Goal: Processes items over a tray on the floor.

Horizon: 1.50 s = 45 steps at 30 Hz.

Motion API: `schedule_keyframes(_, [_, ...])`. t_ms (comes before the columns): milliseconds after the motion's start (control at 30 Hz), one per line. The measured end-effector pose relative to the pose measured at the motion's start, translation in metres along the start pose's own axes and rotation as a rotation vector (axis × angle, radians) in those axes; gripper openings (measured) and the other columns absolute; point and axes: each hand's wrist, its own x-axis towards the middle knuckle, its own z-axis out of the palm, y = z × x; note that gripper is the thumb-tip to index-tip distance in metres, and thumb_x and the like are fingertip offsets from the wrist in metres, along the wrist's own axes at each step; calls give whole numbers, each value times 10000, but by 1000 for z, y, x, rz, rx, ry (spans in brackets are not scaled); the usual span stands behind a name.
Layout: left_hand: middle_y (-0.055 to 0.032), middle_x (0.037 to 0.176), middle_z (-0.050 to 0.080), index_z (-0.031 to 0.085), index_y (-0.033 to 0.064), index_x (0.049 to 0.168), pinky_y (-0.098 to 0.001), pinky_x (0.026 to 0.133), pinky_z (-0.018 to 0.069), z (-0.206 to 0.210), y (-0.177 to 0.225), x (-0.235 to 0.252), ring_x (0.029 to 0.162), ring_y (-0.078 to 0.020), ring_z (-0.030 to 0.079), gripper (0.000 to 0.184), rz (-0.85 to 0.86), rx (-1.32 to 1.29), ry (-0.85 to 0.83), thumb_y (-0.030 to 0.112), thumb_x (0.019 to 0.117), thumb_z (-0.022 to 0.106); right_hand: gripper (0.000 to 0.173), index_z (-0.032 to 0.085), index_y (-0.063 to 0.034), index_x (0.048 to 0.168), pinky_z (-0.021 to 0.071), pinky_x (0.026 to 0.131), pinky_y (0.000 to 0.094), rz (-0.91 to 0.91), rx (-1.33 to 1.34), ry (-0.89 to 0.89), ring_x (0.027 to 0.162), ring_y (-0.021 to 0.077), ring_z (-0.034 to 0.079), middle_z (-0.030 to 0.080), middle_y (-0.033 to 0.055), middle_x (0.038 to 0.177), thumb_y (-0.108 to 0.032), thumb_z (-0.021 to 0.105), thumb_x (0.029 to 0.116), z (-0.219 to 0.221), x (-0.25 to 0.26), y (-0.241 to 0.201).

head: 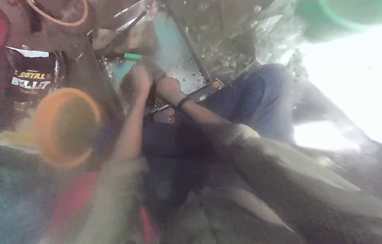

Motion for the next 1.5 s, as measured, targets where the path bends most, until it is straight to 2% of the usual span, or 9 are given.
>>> schedule_keyframes(100, [-205,1152,728,773,76,1080,-618,975,540,-2,-2,3,1130,-394,686,193,20,-7,-1,145,940,658,232,688,-2,1098,562,742,631,26,-45,-17,1012,444,697,700,247,1101,-170,566,996,1,-13,3])
schedule_keyframes(433, [-205,1140,732,775,85,1061,-623,954,549,-4,0,3,1111,-396,694,186,-9,-16,-3,168,944,657,324,681,-44,1195,564,799,647,-33,27,22,1069,430,690,697,223,1183,-285,556,1018,-4,13,-4])
schedule_keyframes(567, [-199,1123,736,774,83,1076,-629,953,546,-4,-2,7,1105,-389,697,202,-15,-36,-24,142,931,647,239,704,-18,1011,562,708,615,-4,-48,-21,973,414,702,707,221,1042,-221,581,985,1,-13,11])
schedule_keyframes(733, [-218,1167,723,773,64,1076,-623,993,530,-5,-1,4,1147,-412,677,185,21,-12,-14,126,936,670,338,670,-35,1176,567,781,622,-51,16,46,1041,413,699,699,219,1133,-297,496,1052,-13,4,7])
schedule_keyframes(867, [-229,1168,719,768,43,1074,-602,1025,519,-7,-2,5,1159,-407,671,197,5,-47,-7,161,972,648,311,690,-49,1170,570,782,648,-70,60,28,1064,419,692,693,212,1188,-283,566,1007,-9,17,-4])
schedule_keyframes(1033, [-207,1146,731,776,59,1048,-621,1002,526,-6,-4,7,1139,-395,681,182,-4,-68,-16,142,934,662,234,685,4,1024,559,704,618,-14,-74,-55,968,432,702,699,239,1051,-190,556,1006,3,-20,10])
schedule_keyframes(1233, [-223,1179,712,760,47,1047,-607,992,533,-13,-2,0,1149,-409,673,198,-81,20,18,188,922,699,298,683,-35,1165,572,772,613,-78,8,69,1039,407,705,710,209,1133,-252,524,1038,-17,-5,1])
schedule_keyframes(1400, [-213,1138,735,774,64,1053,-624,945,554,-13,6,-4,1101,-403,701,203,-101,-9,0,195,938,670,321,692,-50,1174,561,801,659,-55,62,17,1087,422,686,694,215,1199,-297,585,999,-9,15,-7])
schedule_keyframes(1500, [-222,1174,714,770,56,1052,-627,962,547,-11,4,-5,1133,-406,680,203,-82,2,-37,180,926,671,264,701,-22,1102,567,761,641,-33,-1,-24,1030,429,697,702,230,1130,-232,576,1001,4,-1,3])
